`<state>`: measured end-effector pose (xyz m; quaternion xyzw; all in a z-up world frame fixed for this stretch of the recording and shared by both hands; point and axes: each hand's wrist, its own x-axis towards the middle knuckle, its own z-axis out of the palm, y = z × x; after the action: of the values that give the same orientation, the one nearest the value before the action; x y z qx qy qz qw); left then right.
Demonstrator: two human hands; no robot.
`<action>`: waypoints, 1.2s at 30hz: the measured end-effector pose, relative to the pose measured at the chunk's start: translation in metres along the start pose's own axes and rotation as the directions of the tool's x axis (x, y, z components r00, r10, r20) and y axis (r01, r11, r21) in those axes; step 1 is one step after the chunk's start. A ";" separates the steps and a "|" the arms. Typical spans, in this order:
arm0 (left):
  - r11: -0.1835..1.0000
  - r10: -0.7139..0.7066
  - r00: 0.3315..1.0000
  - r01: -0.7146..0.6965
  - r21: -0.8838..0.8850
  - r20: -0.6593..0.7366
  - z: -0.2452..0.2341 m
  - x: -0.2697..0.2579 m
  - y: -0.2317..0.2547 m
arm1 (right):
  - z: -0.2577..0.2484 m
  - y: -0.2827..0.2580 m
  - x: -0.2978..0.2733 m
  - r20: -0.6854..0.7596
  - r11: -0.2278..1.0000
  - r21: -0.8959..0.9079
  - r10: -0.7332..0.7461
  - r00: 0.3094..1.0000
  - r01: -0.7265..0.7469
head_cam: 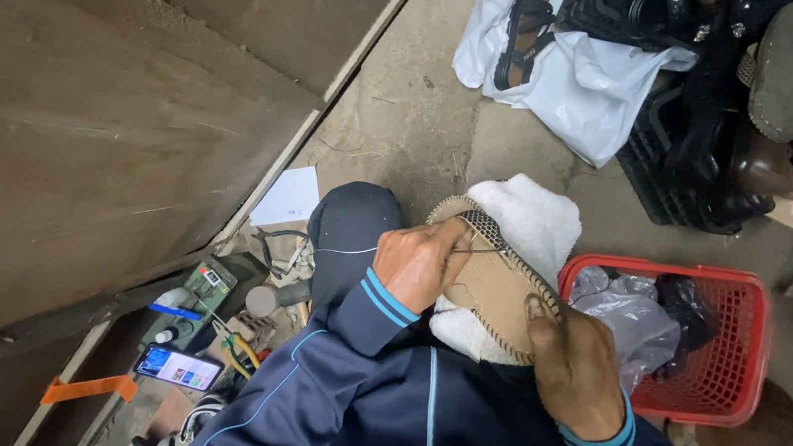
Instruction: Hand-sewing a shoe sole to the upper part of the shoe using a needle and thread in a repair shop.
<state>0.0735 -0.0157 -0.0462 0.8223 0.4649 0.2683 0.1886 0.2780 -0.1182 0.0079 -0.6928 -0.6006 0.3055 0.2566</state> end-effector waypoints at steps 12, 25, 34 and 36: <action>0.987 -0.110 0.993 0.106 -0.118 -0.030 0.025 0.007 -0.014 | -0.015 -0.001 0.008 0.087 0.991 0.067 0.111 0.990 -0.117; 0.653 -0.238 0.942 0.335 -0.679 0.236 -0.038 -0.014 0.009 | 0.002 -0.023 0.004 0.003 0.965 -0.253 -0.070 0.998 0.069; 0.669 -0.425 0.875 0.475 -0.571 0.229 -0.178 -0.110 -0.030 | 0.011 -0.074 0.027 -0.040 0.898 -0.210 -0.402 0.915 0.386; 0.501 -0.651 0.757 0.379 -0.778 -0.050 -0.190 -0.128 -0.034 | 0.001 -0.077 0.031 0.123 0.919 -0.130 -0.359 0.925 0.373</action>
<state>-0.1203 -0.0977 0.0502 0.4364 0.5701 0.4961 0.4883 0.2284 -0.0764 0.0591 -0.5700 -0.7526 0.2391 0.2269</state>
